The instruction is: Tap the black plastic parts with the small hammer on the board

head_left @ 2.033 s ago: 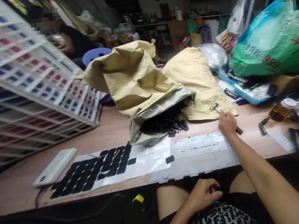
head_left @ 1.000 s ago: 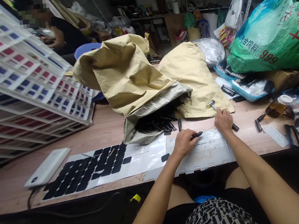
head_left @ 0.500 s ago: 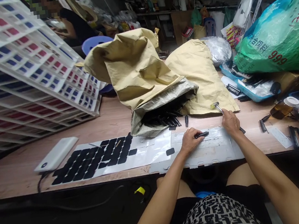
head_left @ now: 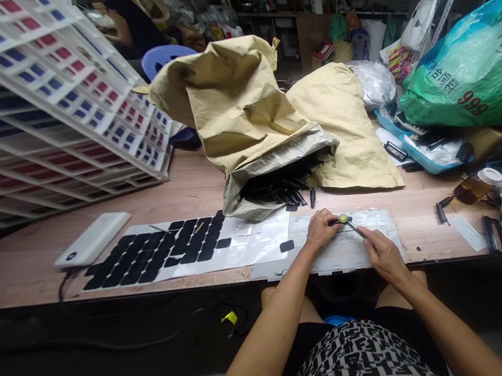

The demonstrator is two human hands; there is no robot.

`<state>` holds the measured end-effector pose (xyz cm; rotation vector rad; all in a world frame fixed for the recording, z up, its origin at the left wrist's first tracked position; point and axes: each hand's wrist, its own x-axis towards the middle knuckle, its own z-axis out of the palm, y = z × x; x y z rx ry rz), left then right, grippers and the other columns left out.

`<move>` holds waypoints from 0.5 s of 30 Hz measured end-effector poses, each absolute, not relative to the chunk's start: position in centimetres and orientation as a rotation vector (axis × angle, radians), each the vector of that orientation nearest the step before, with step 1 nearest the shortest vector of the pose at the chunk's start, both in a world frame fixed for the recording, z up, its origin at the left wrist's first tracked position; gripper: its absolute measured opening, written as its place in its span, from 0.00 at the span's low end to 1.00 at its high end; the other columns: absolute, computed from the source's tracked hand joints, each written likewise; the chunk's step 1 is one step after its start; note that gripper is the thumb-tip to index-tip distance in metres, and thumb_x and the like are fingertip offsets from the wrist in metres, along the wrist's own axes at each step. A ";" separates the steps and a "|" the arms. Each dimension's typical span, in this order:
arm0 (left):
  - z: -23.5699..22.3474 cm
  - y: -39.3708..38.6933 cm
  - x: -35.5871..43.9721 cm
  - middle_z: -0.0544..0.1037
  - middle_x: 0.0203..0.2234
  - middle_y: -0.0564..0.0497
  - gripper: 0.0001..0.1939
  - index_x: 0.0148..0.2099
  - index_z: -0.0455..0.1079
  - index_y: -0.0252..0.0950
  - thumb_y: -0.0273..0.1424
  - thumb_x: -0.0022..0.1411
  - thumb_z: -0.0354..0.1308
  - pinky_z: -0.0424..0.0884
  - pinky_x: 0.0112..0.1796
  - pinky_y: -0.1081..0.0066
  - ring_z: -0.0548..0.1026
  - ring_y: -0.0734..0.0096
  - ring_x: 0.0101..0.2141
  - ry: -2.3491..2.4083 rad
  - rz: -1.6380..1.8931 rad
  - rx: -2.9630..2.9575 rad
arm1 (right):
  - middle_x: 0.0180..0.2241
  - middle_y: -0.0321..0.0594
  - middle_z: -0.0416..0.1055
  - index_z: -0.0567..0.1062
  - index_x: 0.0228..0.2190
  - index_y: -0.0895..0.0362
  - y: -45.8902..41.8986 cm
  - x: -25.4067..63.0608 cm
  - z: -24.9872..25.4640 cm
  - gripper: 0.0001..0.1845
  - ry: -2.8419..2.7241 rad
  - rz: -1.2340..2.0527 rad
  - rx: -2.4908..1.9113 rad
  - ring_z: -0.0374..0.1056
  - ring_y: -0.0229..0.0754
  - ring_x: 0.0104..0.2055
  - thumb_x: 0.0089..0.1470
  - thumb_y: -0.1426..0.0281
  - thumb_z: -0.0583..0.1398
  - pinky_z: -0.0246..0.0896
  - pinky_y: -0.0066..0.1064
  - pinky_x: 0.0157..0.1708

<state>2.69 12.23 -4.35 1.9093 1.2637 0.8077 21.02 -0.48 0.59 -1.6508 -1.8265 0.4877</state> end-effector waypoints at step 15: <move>-4.8 12.3 2.6 0.75 0.31 0.52 0.07 0.38 0.81 0.41 0.30 0.54 0.69 0.67 0.42 0.66 0.72 0.66 0.39 1.244 0.838 1.949 | 0.46 0.41 0.74 0.71 0.58 0.51 1.3 23.0 0.6 0.23 -1.790 0.317 -1.815 0.71 0.43 0.48 0.65 0.68 0.50 0.67 0.33 0.50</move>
